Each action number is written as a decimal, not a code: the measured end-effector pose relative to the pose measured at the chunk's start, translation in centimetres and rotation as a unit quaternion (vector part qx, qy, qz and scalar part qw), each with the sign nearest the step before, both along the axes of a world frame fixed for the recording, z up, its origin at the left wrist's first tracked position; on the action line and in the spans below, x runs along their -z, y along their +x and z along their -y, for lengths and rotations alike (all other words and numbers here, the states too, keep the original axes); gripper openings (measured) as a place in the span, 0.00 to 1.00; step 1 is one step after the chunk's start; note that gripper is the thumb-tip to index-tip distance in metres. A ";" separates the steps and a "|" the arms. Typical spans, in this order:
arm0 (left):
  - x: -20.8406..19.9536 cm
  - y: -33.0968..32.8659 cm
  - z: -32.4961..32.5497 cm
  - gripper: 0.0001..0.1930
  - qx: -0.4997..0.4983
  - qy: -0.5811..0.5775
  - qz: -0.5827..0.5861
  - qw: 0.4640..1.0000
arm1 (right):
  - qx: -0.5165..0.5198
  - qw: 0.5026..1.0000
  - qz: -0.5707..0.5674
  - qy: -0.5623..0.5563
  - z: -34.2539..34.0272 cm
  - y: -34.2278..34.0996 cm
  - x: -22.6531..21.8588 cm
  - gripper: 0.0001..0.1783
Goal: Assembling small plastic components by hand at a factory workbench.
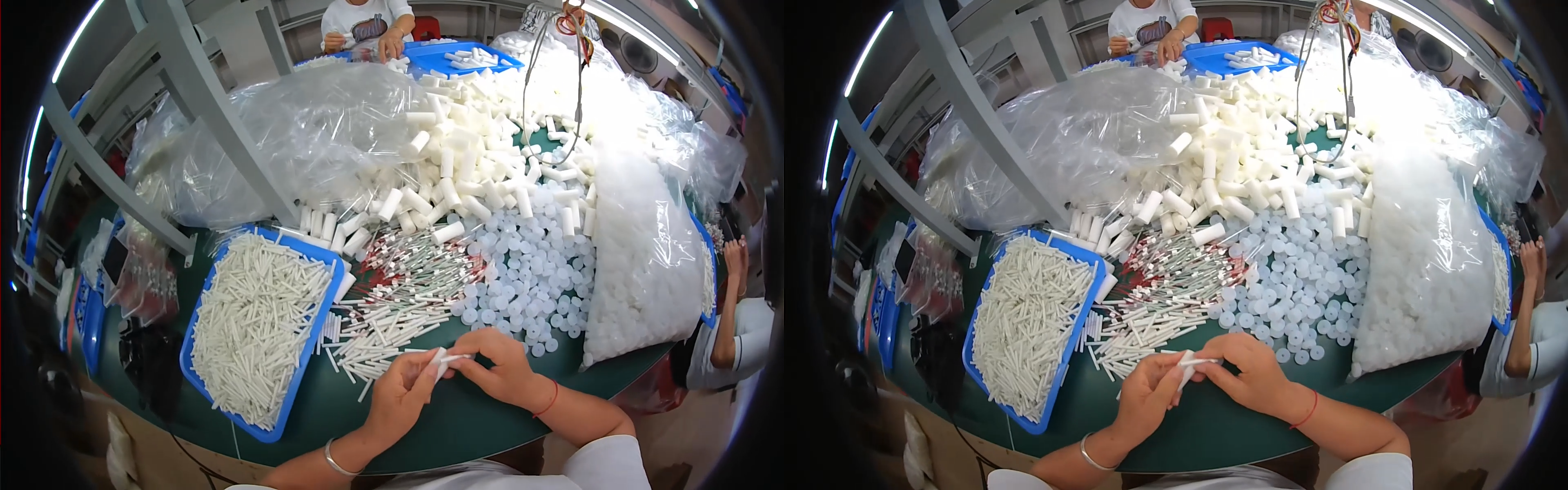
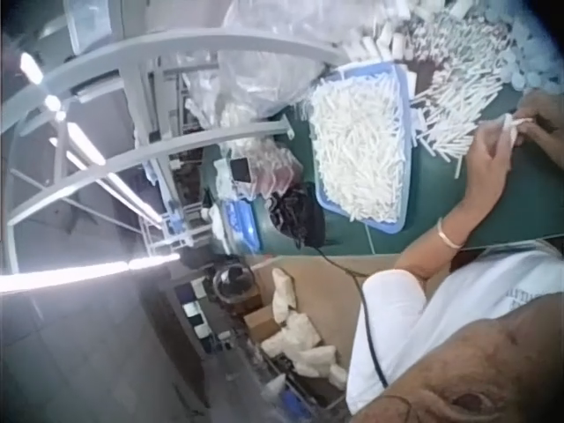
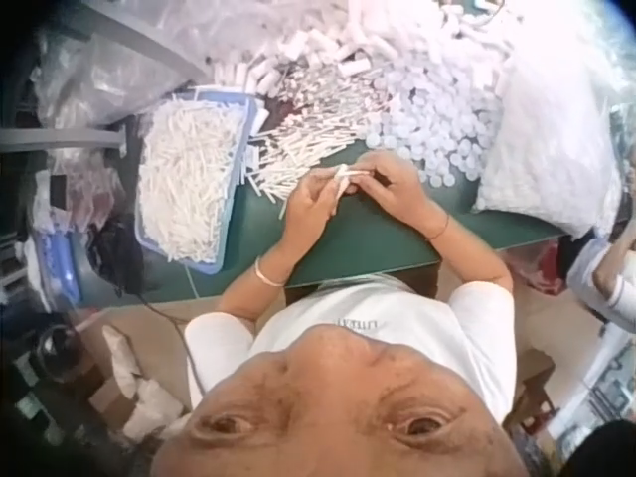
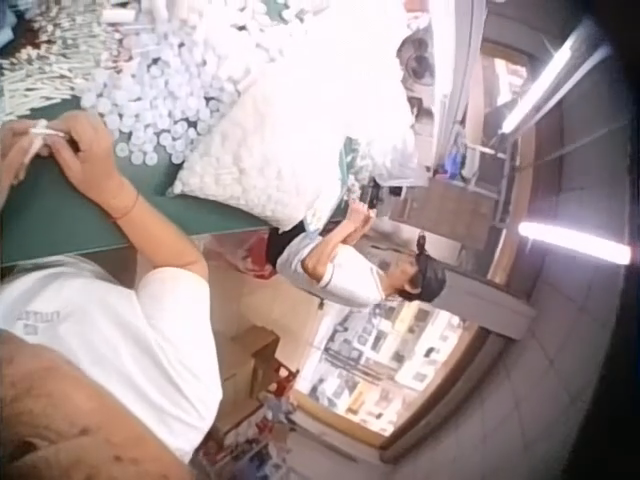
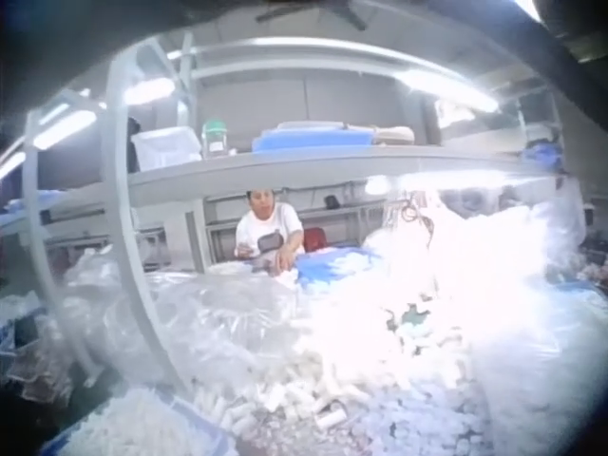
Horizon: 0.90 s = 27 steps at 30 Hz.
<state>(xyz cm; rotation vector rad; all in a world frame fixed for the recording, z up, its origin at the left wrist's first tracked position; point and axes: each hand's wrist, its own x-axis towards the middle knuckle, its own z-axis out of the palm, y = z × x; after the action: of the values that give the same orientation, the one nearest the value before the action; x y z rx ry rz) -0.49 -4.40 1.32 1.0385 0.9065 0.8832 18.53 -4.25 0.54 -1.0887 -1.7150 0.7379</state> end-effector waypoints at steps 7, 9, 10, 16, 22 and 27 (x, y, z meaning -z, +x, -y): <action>0.6 -0.7 -0.8 0.13 0.001 -0.057 -0.135 0.989 | -0.075 0.997 0.023 -0.014 -1.2 1.2 -0.1 0.10; 0.2 -0.8 -1.1 0.13 -0.009 -0.049 -0.120 0.992 | -0.060 0.995 0.071 0.030 -1.6 1.4 -0.3 0.11; -0.2 -1.0 -1.2 0.13 0.004 -0.031 -0.113 0.993 | -0.043 0.995 0.076 0.054 -1.7 1.5 -0.2 0.12; -0.5 -1.6 -2.2 0.17 0.057 -0.026 -0.131 0.989 | -0.053 0.970 0.202 0.123 -1.5 2.1 -0.7 0.14; -1.0 -1.6 -1.4 0.24 0.081 0.013 -0.144 0.986 | -0.059 0.958 0.240 0.145 -0.4 1.7 -1.5 0.18; -0.6 -0.9 -0.9 0.25 0.071 0.026 -0.144 0.987 | -0.138 0.970 0.187 0.072 0.5 0.8 -2.3 0.29</action>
<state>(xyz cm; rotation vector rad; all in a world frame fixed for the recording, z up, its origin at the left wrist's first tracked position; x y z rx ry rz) -1.41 -3.48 1.95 1.2825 1.0397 0.6487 19.38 -4.74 2.83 -0.9402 -2.2380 0.5890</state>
